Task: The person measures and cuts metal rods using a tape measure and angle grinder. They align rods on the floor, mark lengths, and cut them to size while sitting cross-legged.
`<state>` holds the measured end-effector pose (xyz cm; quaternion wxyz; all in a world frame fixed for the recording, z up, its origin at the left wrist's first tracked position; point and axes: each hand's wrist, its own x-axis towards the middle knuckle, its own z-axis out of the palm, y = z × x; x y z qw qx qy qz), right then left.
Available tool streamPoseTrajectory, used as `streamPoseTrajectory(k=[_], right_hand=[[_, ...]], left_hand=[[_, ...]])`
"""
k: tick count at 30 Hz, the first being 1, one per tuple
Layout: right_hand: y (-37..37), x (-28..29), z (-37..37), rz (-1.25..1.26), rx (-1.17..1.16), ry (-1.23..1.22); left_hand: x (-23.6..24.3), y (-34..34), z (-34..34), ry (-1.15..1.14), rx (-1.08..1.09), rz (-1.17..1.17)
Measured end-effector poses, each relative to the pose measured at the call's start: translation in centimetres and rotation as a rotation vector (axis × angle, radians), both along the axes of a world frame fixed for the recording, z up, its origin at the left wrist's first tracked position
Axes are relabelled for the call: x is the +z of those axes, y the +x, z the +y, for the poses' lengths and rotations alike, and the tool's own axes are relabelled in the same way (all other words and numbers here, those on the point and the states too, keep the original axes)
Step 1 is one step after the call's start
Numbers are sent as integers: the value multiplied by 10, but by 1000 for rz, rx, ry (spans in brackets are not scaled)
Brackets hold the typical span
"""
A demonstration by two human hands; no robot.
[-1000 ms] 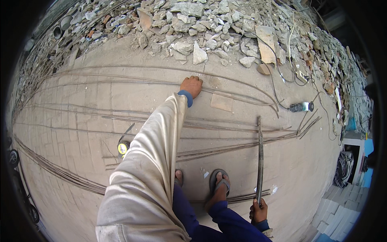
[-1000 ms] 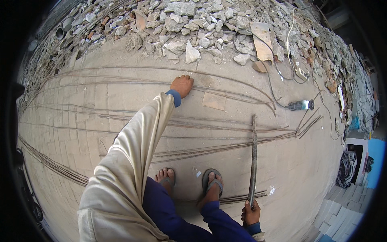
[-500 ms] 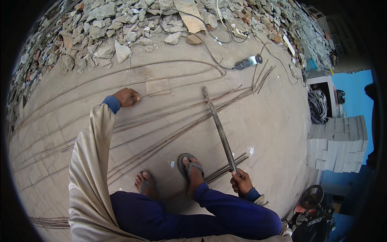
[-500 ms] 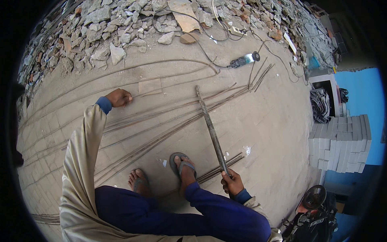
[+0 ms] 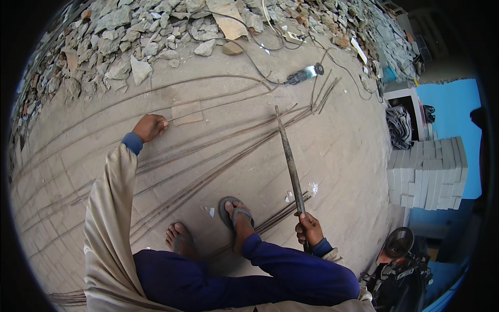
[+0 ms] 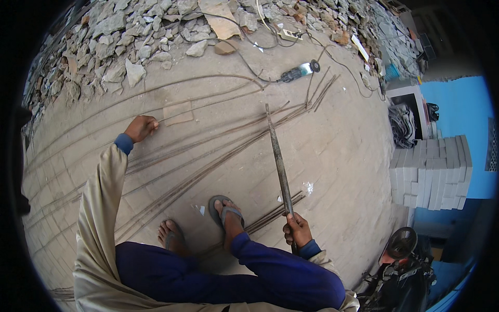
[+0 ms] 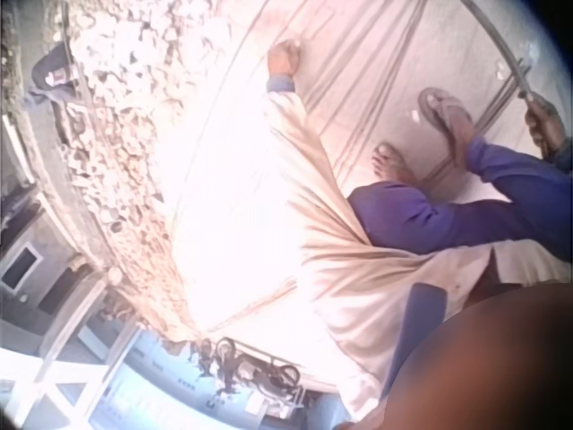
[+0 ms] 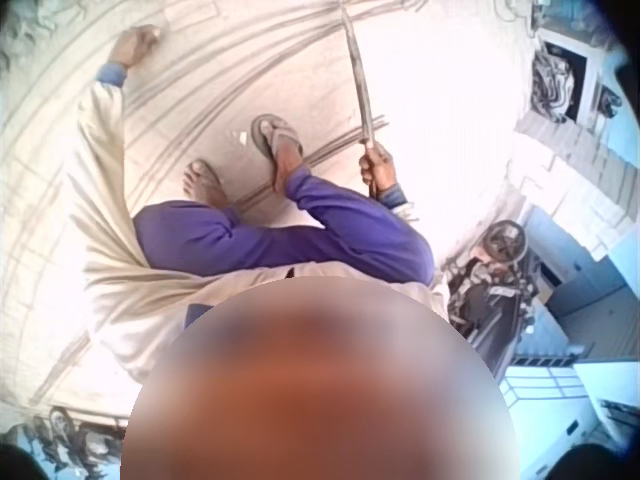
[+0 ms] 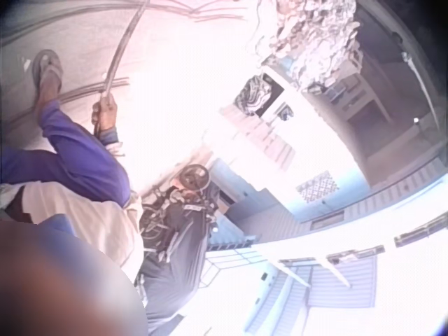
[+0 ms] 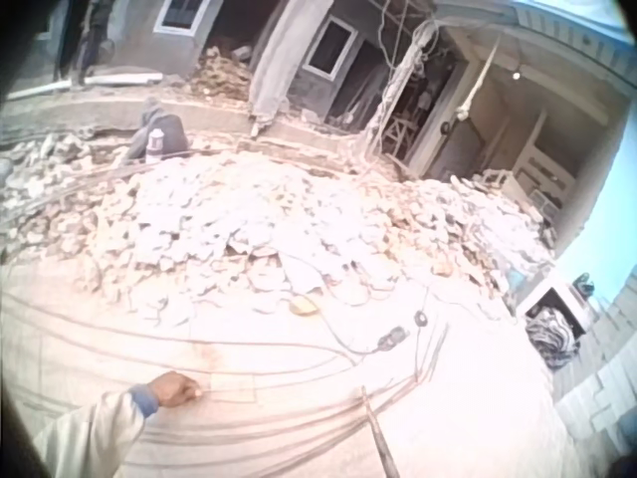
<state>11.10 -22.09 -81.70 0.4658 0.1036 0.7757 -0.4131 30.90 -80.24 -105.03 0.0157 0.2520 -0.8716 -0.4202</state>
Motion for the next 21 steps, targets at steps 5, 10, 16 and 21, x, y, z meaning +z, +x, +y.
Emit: streamPoseTrajectory(k=[5, 10, 16, 21], right_hand=[[-21, 3, -1, -54, 1, -91], [-42, 4, -16, -112, 18, -152], [-63, 15, -33, -207, 44, -152], [-82, 35, -48, -224, 51, -175]], left_hand=[[-2, 0, 23, -116, 100, -26], [9, 6, 31, -222, 107, 35], [17, 6, 30, -287, 148, 81], [20, 7, 33, -354, 192, 143]])
